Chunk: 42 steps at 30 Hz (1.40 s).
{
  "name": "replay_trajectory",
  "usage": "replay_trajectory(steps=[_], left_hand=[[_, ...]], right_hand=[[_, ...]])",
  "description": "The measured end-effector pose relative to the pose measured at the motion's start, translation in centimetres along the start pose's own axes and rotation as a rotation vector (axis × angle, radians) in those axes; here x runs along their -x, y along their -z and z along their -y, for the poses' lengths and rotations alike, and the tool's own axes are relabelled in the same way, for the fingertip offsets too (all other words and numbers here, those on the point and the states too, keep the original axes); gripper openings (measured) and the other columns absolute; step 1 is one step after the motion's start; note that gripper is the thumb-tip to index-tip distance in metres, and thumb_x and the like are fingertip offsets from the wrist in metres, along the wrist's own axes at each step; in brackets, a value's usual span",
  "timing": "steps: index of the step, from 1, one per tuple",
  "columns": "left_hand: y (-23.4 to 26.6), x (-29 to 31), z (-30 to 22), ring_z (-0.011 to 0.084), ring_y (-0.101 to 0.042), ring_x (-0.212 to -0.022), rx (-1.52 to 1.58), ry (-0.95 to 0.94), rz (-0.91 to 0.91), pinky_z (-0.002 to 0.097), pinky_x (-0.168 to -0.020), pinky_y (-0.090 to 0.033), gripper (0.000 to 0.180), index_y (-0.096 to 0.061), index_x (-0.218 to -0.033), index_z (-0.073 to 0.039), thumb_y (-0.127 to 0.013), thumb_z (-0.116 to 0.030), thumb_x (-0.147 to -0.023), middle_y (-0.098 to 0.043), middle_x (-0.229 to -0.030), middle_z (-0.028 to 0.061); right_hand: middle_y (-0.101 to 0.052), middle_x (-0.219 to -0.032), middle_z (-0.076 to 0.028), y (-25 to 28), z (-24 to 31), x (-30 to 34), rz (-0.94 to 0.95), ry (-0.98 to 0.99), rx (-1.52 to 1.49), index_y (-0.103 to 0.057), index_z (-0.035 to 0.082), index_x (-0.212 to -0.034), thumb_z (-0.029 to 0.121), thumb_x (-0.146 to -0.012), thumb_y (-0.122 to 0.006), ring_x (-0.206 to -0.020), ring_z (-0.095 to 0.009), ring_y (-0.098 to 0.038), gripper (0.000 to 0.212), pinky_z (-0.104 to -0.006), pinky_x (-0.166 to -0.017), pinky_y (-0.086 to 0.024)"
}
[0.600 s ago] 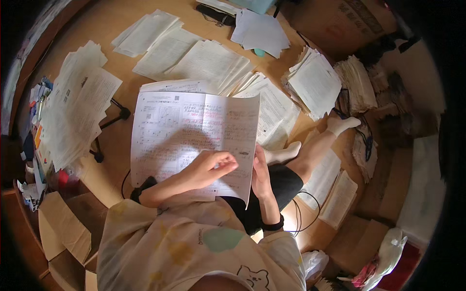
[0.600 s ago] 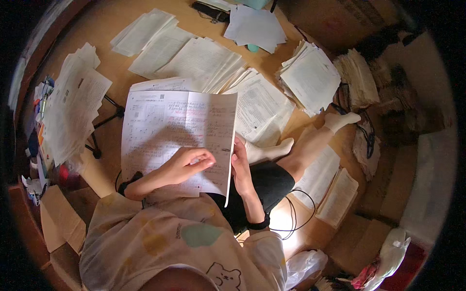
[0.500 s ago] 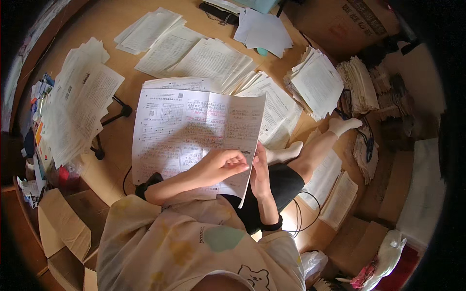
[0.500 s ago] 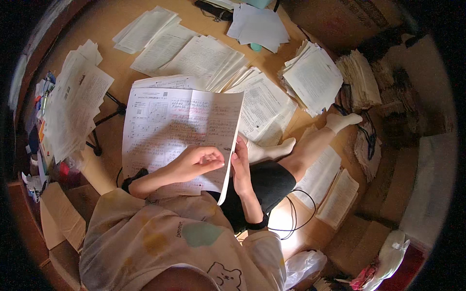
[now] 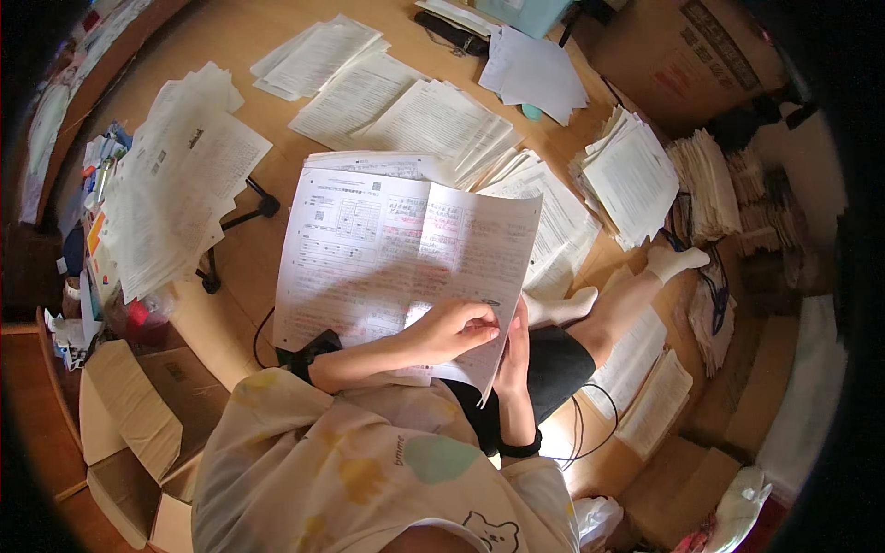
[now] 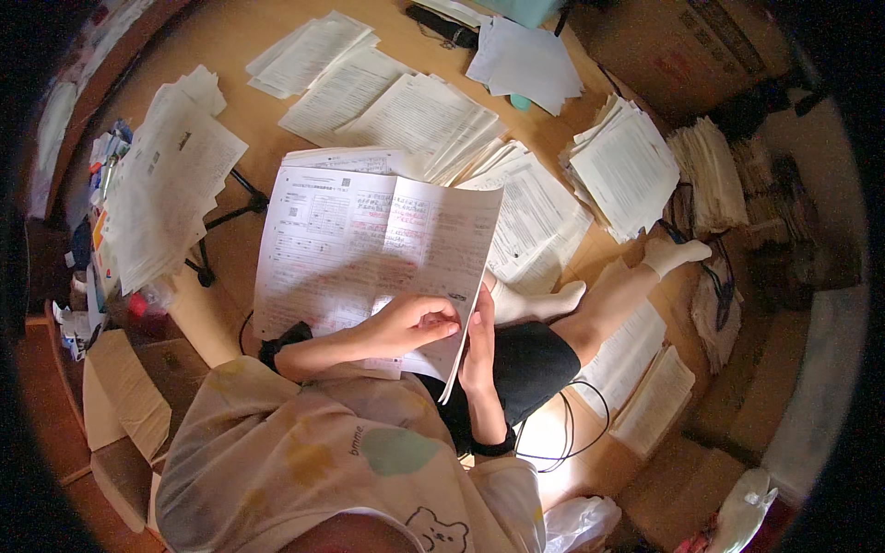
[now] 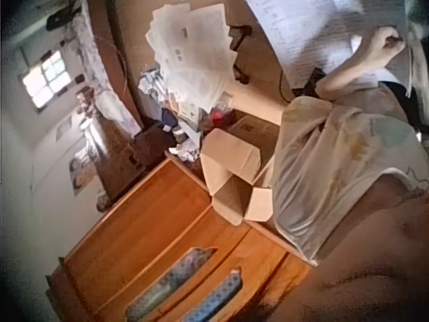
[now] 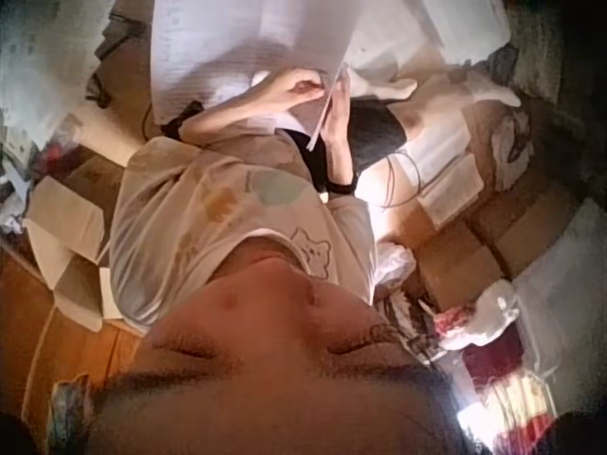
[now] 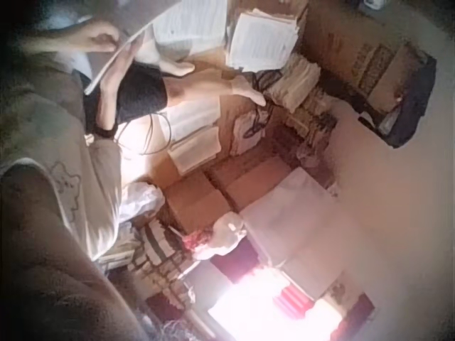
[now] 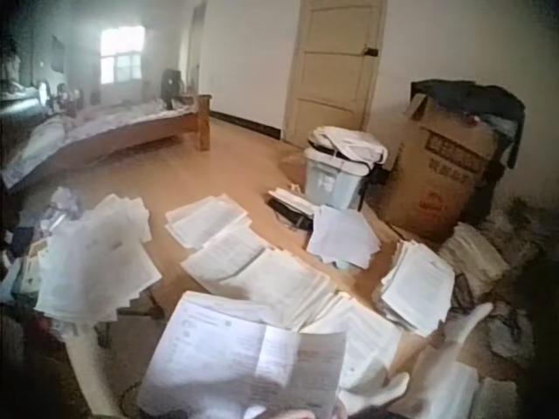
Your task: Organizing and sorting a large volume of papers and study materials on the floor.
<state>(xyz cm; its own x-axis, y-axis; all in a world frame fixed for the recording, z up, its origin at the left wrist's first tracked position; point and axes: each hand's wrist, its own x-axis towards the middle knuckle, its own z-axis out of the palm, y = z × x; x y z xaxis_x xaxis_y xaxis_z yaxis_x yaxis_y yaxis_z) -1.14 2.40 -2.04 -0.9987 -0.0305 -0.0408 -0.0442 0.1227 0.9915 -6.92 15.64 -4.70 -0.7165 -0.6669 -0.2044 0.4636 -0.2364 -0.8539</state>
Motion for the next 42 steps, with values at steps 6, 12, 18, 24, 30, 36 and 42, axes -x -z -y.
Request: replay_trajectory(steps=[6, 12, 18, 24, 30, 36, 42], left_hand=[[-0.8, 0.1, -0.3, 0.0177, -0.059, -0.064, 0.057, -0.017, -0.026, 0.0273, -0.059, -0.046, 0.025, -0.055, -0.078, 0.002, -0.062, -0.022, -0.075, -0.060, -0.070, 0.0111], [-1.2, 0.1, 0.7, 0.0147, -0.057, -0.069, 0.072, -0.016, 0.014, 0.0273, -0.063, -0.046, 0.023, -0.053, -0.085, 0.002, -0.059, -0.020, -0.079, -0.059, -0.075, 0.0091], [-1.0, 0.2, 0.7, 0.0178, -0.057, -0.068, 0.001, -0.047, -0.005, 0.0287, -0.060, -0.044, 0.020, -0.054, -0.084, 0.002, -0.054, -0.018, -0.081, -0.058, -0.073, 0.0122], [-0.7, 0.4, 0.4, 0.0143, -0.055, -0.053, -0.088, 0.000, -0.122, 0.0284, -0.049, -0.041, 0.016, -0.059, -0.079, 0.003, -0.056, -0.014, -0.079, -0.058, -0.062, 0.0127], [0.5, 0.6, -0.6, 0.0085, -0.053, -0.055, 0.039, 0.136, -0.084, 0.0239, -0.049, -0.042, 0.016, -0.062, -0.075, 0.001, -0.064, -0.014, -0.074, -0.061, -0.064, 0.0073], [8.1, 5.4, -3.4, 0.0076, -0.055, -0.062, 0.230, 0.237, -0.385, 0.0205, -0.054, -0.044, 0.014, -0.062, -0.077, -0.001, -0.064, -0.014, -0.074, -0.060, -0.069, 0.0062], [20.8, 17.4, -7.5, 0.0019, -0.044, -0.061, -0.470, 0.236, -1.095, 0.0167, -0.055, -0.035, 0.008, -0.057, -0.075, -0.002, -0.058, -0.009, -0.078, -0.051, -0.064, -0.0041]], right_hand=[[-0.036, -0.122, -0.013, -0.8, 0.0, 0.4, -0.051, 0.006, 0.010, -0.014, 0.006, -0.131, 0.043, -0.085, -0.041, -0.107, -0.023, -0.043, 0.065, -0.0350, -0.088, -0.037], [-0.040, -0.119, -0.011, -0.1, -0.6, 1.0, -0.053, -0.048, -0.201, -0.018, 0.012, -0.130, 0.039, -0.088, -0.035, -0.104, -0.023, -0.045, 0.052, -0.0357, -0.088, -0.038], [-0.041, -0.118, -0.009, 1.4, -1.5, 1.4, 0.022, -0.091, -0.200, -0.023, 0.011, -0.128, 0.039, -0.089, -0.034, -0.106, -0.021, -0.043, 0.050, -0.0339, -0.090, -0.036], [-0.032, -0.129, -0.008, 0.2, -0.8, 0.9, -0.007, 0.019, -0.162, -0.019, 0.007, -0.131, 0.040, -0.088, -0.032, -0.118, -0.021, -0.032, 0.055, -0.0339, -0.099, -0.022], [-0.035, -0.127, -0.011, -0.2, -0.1, 1.0, 0.003, 0.056, -0.081, -0.022, 0.006, -0.130, 0.041, -0.088, -0.029, -0.118, -0.022, -0.033, 0.055, -0.0354, -0.099, -0.022], [-0.045, -0.117, -0.013, 3.2, 1.9, 1.7, -0.071, -0.184, -0.093, -0.037, -0.002, -0.121, 0.035, -0.084, -0.045, -0.104, -0.022, -0.045, 0.052, -0.0334, -0.089, -0.034], [-0.059, -0.071, 0.000, 7.3, 2.7, 0.0, -0.170, -0.110, 0.573, -0.061, -0.003, -0.080, 0.012, -0.079, -0.058, -0.062, -0.005, -0.049, 0.015, -0.0196, -0.058, -0.041]])
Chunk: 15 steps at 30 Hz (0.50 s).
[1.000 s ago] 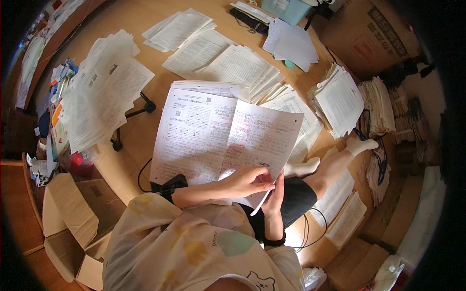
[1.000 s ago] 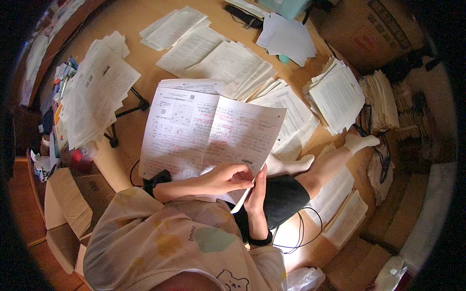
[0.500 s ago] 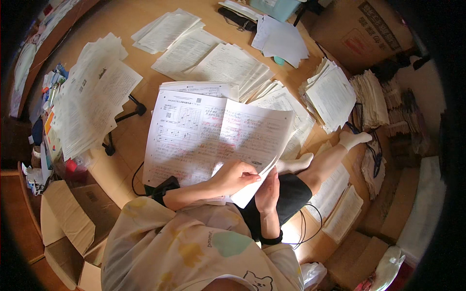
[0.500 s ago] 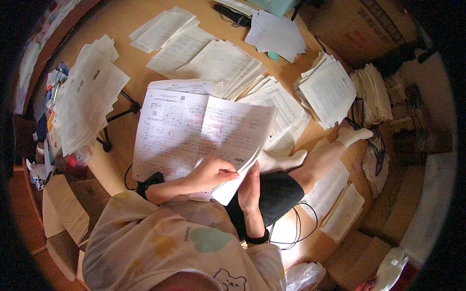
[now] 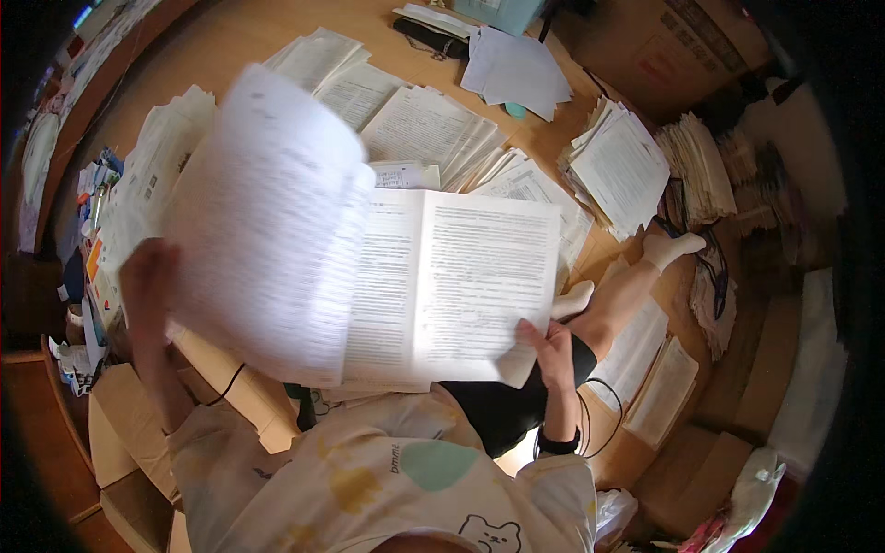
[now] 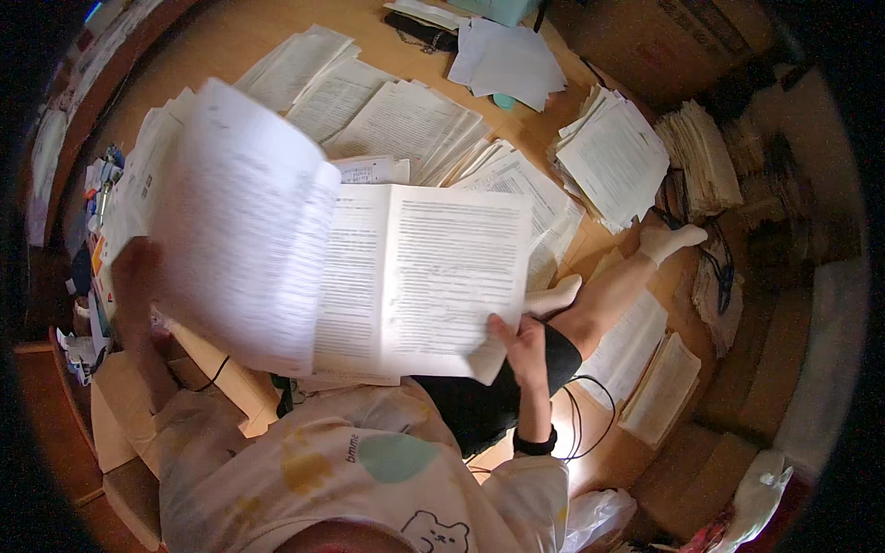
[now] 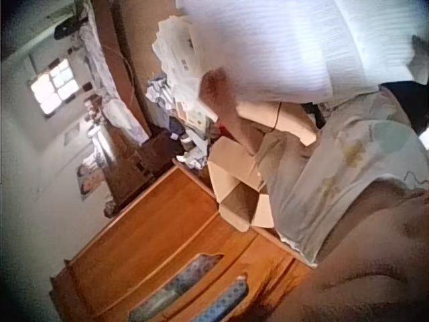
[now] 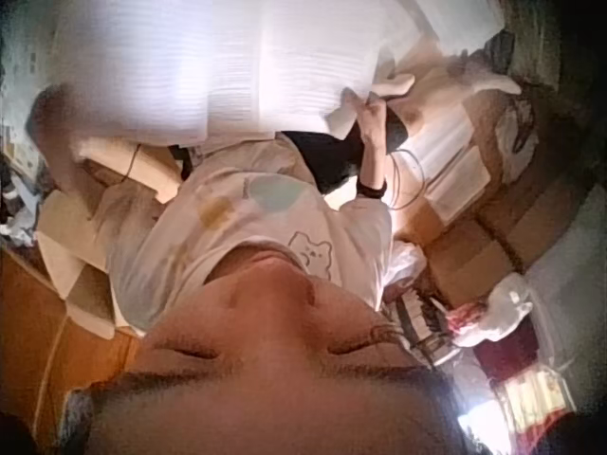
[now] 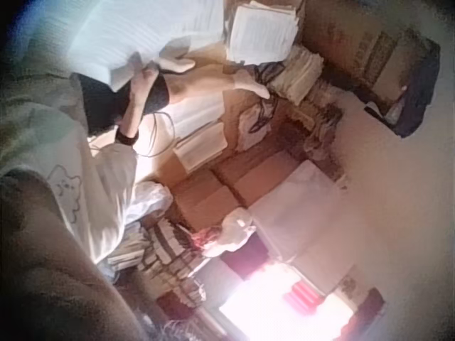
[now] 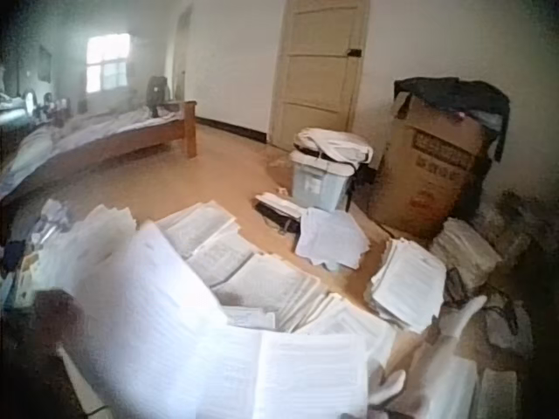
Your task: Organizing and sorting a large volume of papers and study materials on the floor.
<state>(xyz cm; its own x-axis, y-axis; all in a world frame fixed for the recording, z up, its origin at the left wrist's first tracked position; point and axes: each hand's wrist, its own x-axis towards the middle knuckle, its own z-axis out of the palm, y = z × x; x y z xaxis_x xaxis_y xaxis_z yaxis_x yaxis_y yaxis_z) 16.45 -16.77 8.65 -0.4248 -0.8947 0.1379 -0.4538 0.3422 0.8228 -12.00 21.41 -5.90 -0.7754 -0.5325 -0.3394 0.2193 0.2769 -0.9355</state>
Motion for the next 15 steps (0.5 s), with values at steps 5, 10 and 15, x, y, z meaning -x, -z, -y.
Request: replay_trajectory(steps=[5, 10, 15], left_hand=[[5.0, -1.5, 0.7, 0.0007, -0.044, -0.063, -0.043, -0.101, -0.271, 0.0150, -0.055, -0.033, 0.012, -0.057, -0.079, 0.000, -0.056, -0.012, -0.081, -0.053, -0.066, -0.0033], [5.6, -2.0, 1.1, 0.0021, -0.045, -0.061, -0.017, -0.081, -0.503, 0.0152, -0.054, -0.035, 0.013, -0.058, -0.080, 0.001, -0.056, -0.012, -0.081, -0.056, -0.070, 0.0000], [6.4, -1.7, 3.4, 0.0018, -0.043, -0.059, 0.018, -0.046, -0.438, 0.0159, -0.053, -0.034, 0.013, -0.059, -0.082, 0.001, -0.055, -0.012, -0.081, -0.054, -0.067, -0.0007]], right_hand=[[-0.059, -0.067, 0.000, 2.2, 1.6, -0.5, -0.116, 0.063, 0.049, -0.061, -0.007, -0.078, 0.011, -0.077, -0.061, -0.057, -0.005, -0.048, 0.017, -0.0188, -0.053, -0.040], [-0.059, -0.068, 0.000, 3.0, 4.5, 0.4, -0.206, 0.064, 0.393, -0.062, -0.006, -0.079, 0.011, -0.078, -0.061, -0.058, -0.004, -0.047, 0.017, -0.0171, -0.051, -0.037], [-0.061, -0.070, -0.002, 4.7, 4.0, 0.3, 0.091, -0.066, -0.221, -0.063, -0.003, -0.078, 0.008, -0.078, -0.059, -0.058, -0.005, -0.050, 0.012, -0.0178, -0.055, -0.039]])
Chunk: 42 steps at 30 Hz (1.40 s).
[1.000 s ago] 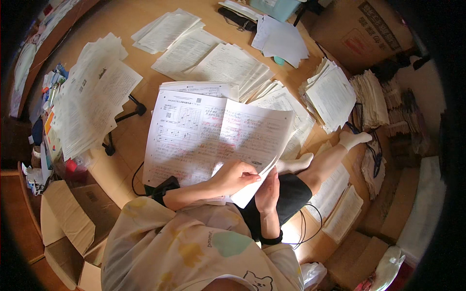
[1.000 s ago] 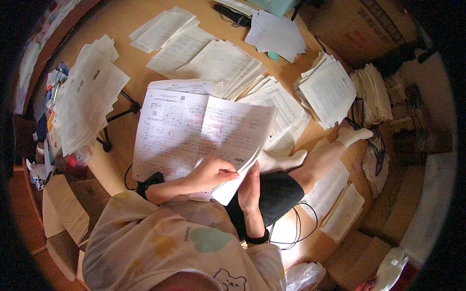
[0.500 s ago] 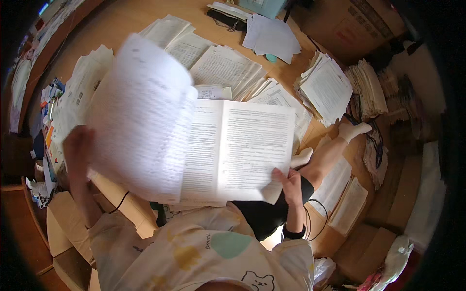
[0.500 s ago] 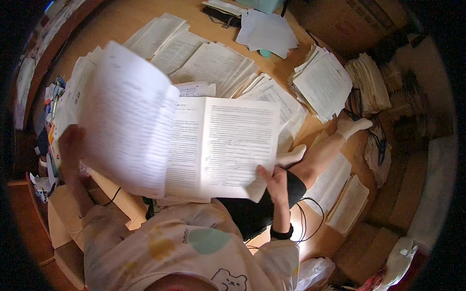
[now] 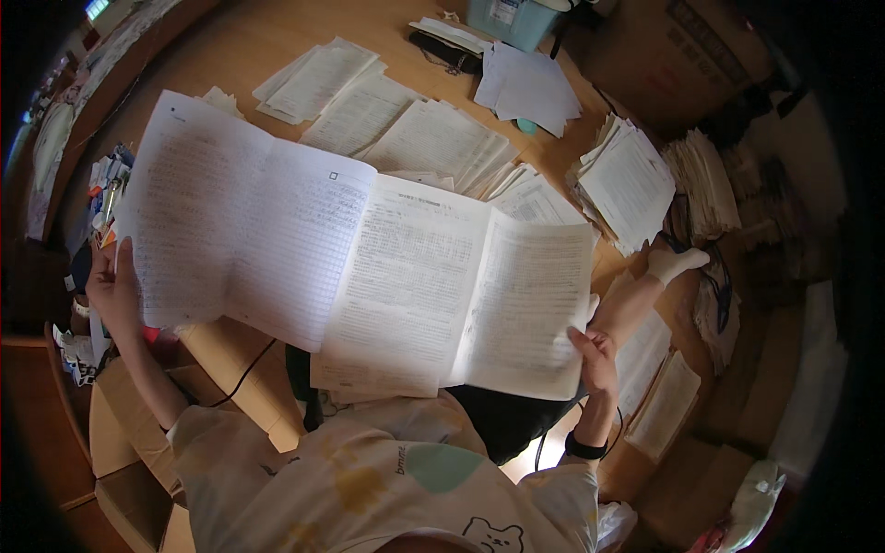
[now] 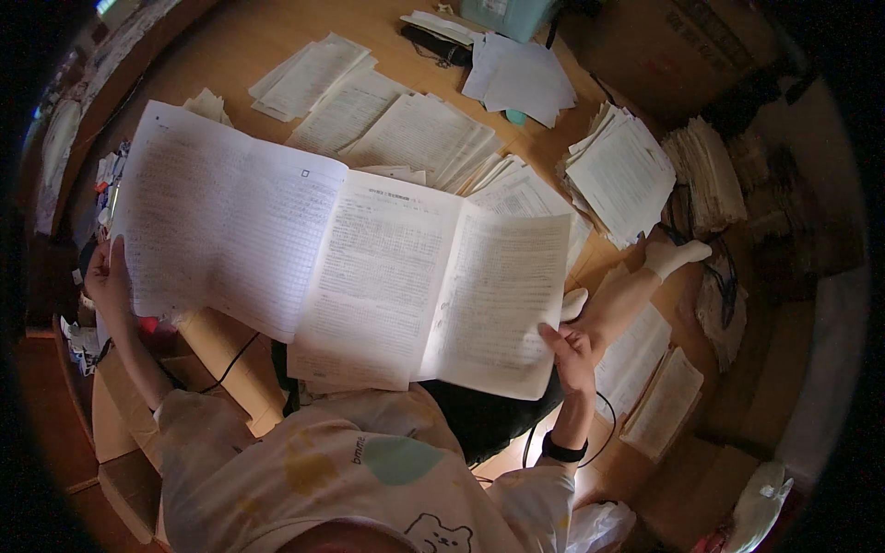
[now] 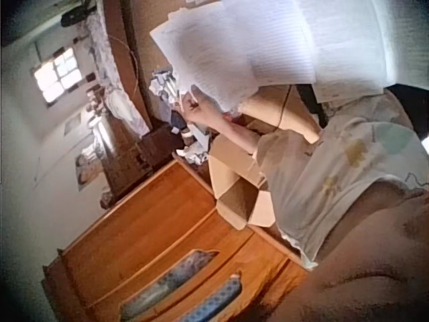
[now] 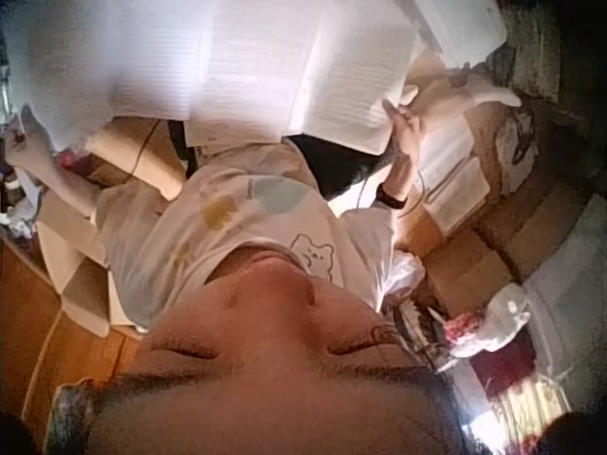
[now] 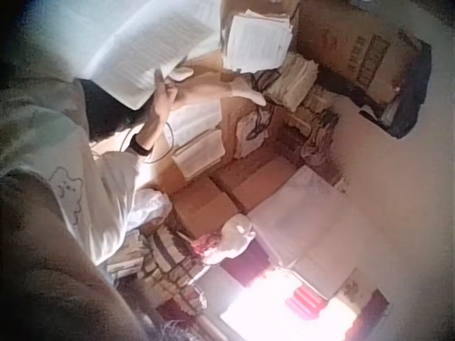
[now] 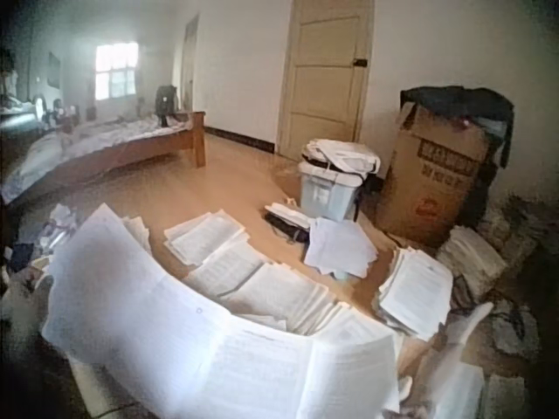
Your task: Organizing and sorting a large volume of papers and study materials on the floor.
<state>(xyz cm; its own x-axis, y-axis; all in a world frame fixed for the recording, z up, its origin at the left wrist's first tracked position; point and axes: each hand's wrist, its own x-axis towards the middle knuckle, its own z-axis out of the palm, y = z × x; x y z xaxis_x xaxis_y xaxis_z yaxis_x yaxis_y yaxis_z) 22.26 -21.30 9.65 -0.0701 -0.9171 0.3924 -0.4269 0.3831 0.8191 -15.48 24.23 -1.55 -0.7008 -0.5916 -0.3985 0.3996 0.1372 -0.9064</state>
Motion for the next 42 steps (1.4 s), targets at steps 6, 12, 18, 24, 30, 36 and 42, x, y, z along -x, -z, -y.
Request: replay_trajectory(steps=[6, 12, 18, 24, 30, 36, 42], left_hand=[[-1.0, 0.4, -2.0, 0.0016, -0.037, -0.056, -0.061, -0.177, 0.043, 0.0167, -0.050, -0.029, 0.015, -0.057, -0.082, 0.003, -0.055, -0.012, -0.081, -0.047, -0.064, -0.0036], [-3.1, 1.8, -2.8, 0.0030, -0.038, -0.057, -0.274, -0.210, 0.091, 0.0179, -0.051, -0.032, 0.018, -0.057, -0.084, 0.005, -0.057, -0.012, -0.080, -0.047, -0.062, -0.0030], [-2.9, 1.8, -2.0, 0.0035, -0.038, -0.056, -0.229, -0.164, 0.205, 0.0195, -0.050, -0.032, 0.018, -0.058, -0.084, 0.004, -0.056, -0.014, -0.081, -0.050, -0.064, -0.0016], [-2.3, 1.3, -2.8, 0.0041, -0.037, -0.057, -0.338, -0.285, -0.064, 0.0181, -0.050, -0.030, 0.018, -0.057, -0.085, 0.005, -0.056, -0.012, -0.080, -0.048, -0.065, -0.0013], [-1.3, -1.1, -2.7, 0.0020, -0.034, -0.056, -0.212, -0.117, -0.076, 0.0170, -0.048, -0.027, 0.018, -0.058, -0.085, 0.004, -0.055, -0.014, -0.082, -0.046, -0.064, -0.0042], [1.3, -3.9, 0.2, 0.0007, -0.032, -0.054, -0.165, -0.171, 0.151, 0.0181, -0.047, -0.025, 0.015, -0.058, -0.081, 0.002, -0.055, -0.013, -0.081, -0.045, -0.062, -0.0068], [-2.3, -4.9, 0.1, 0.0038, -0.039, -0.053, -0.440, -0.105, 0.380, 0.0204, -0.047, -0.030, 0.010, -0.057, -0.076, 0.000, -0.057, -0.009, -0.078, -0.048, -0.059, -0.0040]], right_hand=[[-0.061, -0.069, -0.001, -6.7, 6.1, 0.6, 0.110, 0.156, 0.033, -0.064, -0.001, -0.077, 0.009, -0.076, -0.062, -0.057, -0.005, -0.051, 0.011, -0.0205, -0.052, -0.041], [-0.047, -0.042, -0.005, -17.3, 7.9, -1.4, 0.343, 0.473, 0.925, -0.059, 0.001, -0.060, 0.028, -0.068, -0.070, -0.040, -0.012, -0.046, 0.031, -0.0269, -0.040, -0.032], [-0.050, -0.046, -0.009, -19.4, 6.0, -1.4, 0.376, 0.421, 0.901, -0.061, 0.001, -0.066, 0.028, -0.068, -0.068, -0.041, -0.018, -0.049, 0.028, -0.0296, -0.043, -0.037], [-0.051, -0.050, -0.002, -10.8, 6.1, -1.2, 0.297, 0.466, 0.840, -0.062, -0.002, -0.074, 0.015, -0.075, -0.063, -0.047, -0.004, -0.043, 0.017, -0.0225, -0.043, -0.036], [-0.055, -0.066, 0.002, 1.5, 5.1, 1.3, -0.030, 0.077, 0.380, -0.060, -0.003, -0.082, 0.009, -0.079, -0.057, -0.055, -0.003, -0.045, 0.013, -0.0179, -0.048, -0.034], [-0.058, -0.068, -0.001, 9.1, 3.1, 2.8, -0.244, 0.082, 0.402, -0.059, -0.002, -0.077, 0.008, -0.076, -0.054, -0.060, -0.007, -0.050, 0.012, -0.0211, -0.055, -0.040], [-0.061, -0.073, -0.010, 16.1, -0.2, 1.5, -0.293, -0.124, 0.804, -0.060, -0.003, -0.081, 0.011, -0.071, -0.056, -0.066, -0.018, -0.057, 0.017, -0.0269, -0.060, -0.043]])
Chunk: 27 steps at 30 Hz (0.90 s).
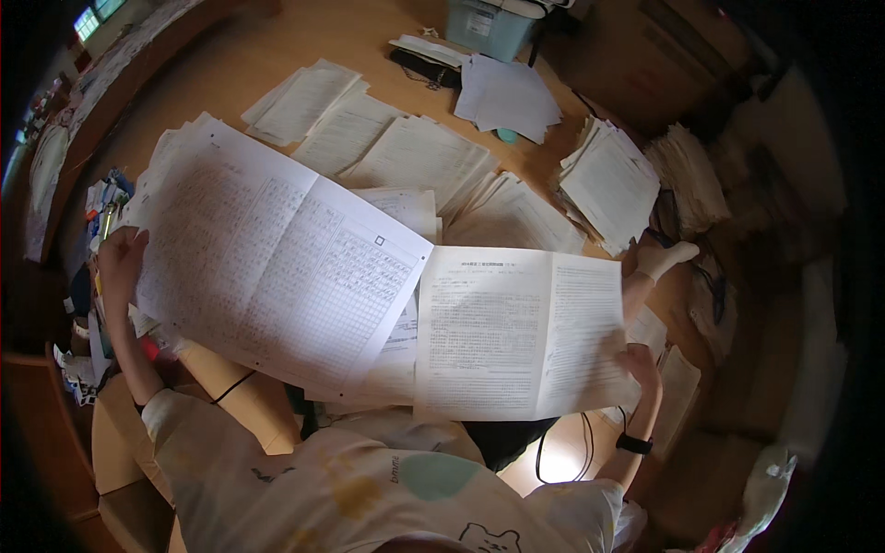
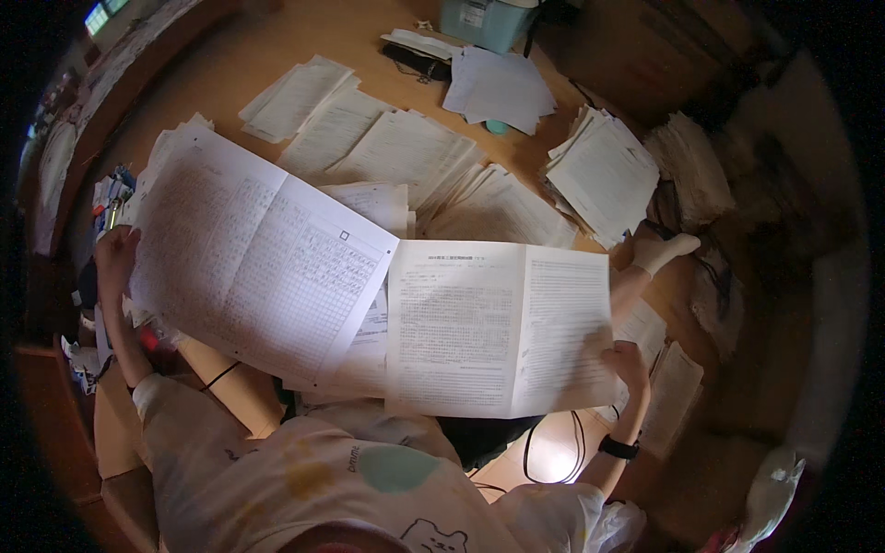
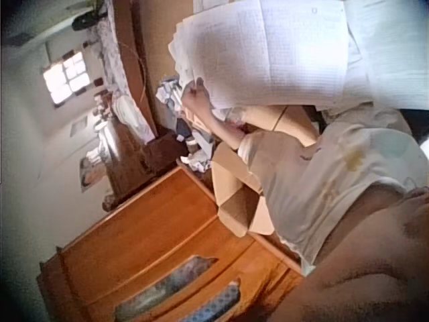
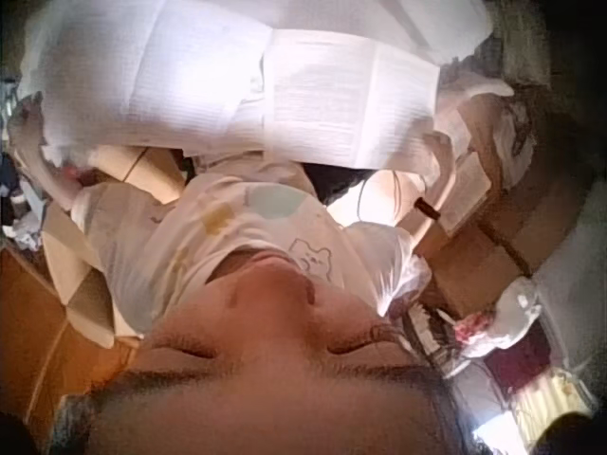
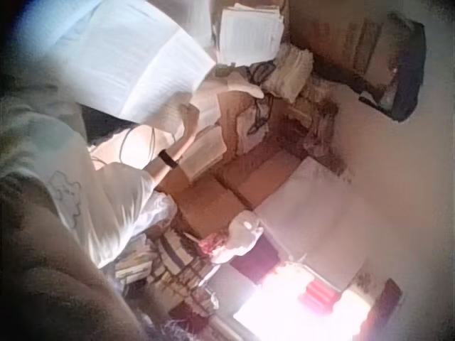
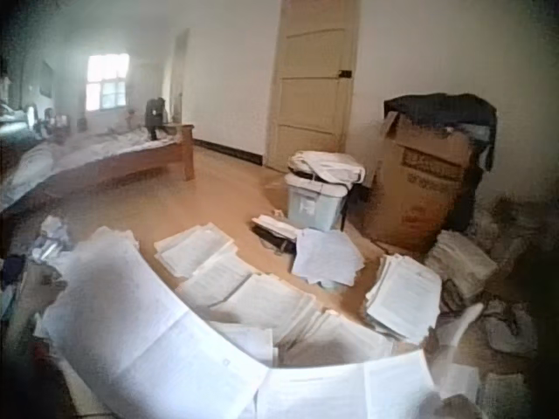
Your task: Organizing and sorting a large volume of papers and study materials on the floor.
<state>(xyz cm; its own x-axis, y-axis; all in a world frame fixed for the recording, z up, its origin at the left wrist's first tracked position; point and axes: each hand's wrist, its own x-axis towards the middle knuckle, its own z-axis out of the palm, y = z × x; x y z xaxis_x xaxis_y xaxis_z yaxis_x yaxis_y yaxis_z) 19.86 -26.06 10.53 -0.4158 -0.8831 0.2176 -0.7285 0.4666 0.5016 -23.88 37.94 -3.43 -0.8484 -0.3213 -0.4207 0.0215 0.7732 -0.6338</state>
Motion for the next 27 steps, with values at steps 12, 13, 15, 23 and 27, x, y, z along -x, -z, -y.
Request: replay_trajectory(steps=[12, 13, 15, 23, 27], left_hand=[[-21.6, 9.7, -23.8, 0.0318, -0.035, -0.113, 0.063, -1.103, 0.368, 0.0421, -0.096, -0.023, 0.059, -0.045, -0.113, 0.001, -0.064, -0.032, -0.068, -0.039, -0.119, 0.0212], [-23.6, 9.7, -23.5, 0.0318, -0.035, -0.113, 0.072, -1.117, 0.358, 0.0421, -0.096, -0.023, 0.059, -0.045, -0.113, 0.001, -0.064, -0.032, -0.068, -0.039, -0.119, 0.0212], [-25.9, 9.3, -23.2, 0.0316, -0.039, -0.108, -0.194, -1.025, 0.627, 0.0411, -0.093, -0.025, 0.051, -0.050, -0.103, 0.001, -0.065, -0.031, -0.066, -0.046, -0.110, 0.0201], [-25.1, 6.7, -23.4, 0.0247, -0.057, -0.063, 0.255, -0.907, 0.728, 0.0344, -0.063, -0.043, 0.022, -0.056, -0.074, 0.000, -0.065, -0.019, -0.066, -0.058, -0.067, 0.0116], [-22.8, 5.2, -25.0, 0.0188, -0.057, -0.061, 0.397, -0.755, 1.090, 0.0283, -0.055, -0.042, 0.022, -0.058, -0.076, 0.002, -0.064, -0.018, -0.071, -0.059, -0.065, 0.0130]], right_hand=[[-0.048, -0.111, -0.024, -18.8, 24.0, -4.9, 0.237, 0.941, 0.048, -0.038, -0.004, -0.117, 0.027, -0.068, -0.063, -0.099, -0.037, -0.048, 0.063, -0.0376, -0.085, -0.039], [-0.052, -0.103, -0.025, -20.9, 23.1, -7.2, 0.290, 0.819, 0.102, -0.034, -0.006, -0.119, 0.038, -0.069, -0.063, -0.095, -0.035, -0.052, 0.073, -0.0371, -0.082, -0.040], [-0.054, -0.098, -0.025, -22.0, 22.9, -7.7, 0.396, 0.687, 0.027, -0.032, -0.006, -0.121, 0.043, -0.069, -0.061, -0.095, -0.032, -0.053, 0.077, -0.0354, -0.081, -0.041], [-0.057, -0.074, -0.005, -18.9, 19.9, -7.3, 0.599, 0.542, -0.294, -0.061, 0.000, -0.084, 0.036, -0.079, -0.055, -0.070, -0.012, -0.049, 0.037, -0.0262, -0.064, -0.040], [-0.055, -0.068, 0.002, -17.2, 20.7, -5.2, 0.659, 0.651, -0.378, -0.061, -0.001, -0.078, 0.016, -0.078, -0.060, -0.062, -0.005, -0.045, 0.016, -0.0204, -0.054, -0.037]])
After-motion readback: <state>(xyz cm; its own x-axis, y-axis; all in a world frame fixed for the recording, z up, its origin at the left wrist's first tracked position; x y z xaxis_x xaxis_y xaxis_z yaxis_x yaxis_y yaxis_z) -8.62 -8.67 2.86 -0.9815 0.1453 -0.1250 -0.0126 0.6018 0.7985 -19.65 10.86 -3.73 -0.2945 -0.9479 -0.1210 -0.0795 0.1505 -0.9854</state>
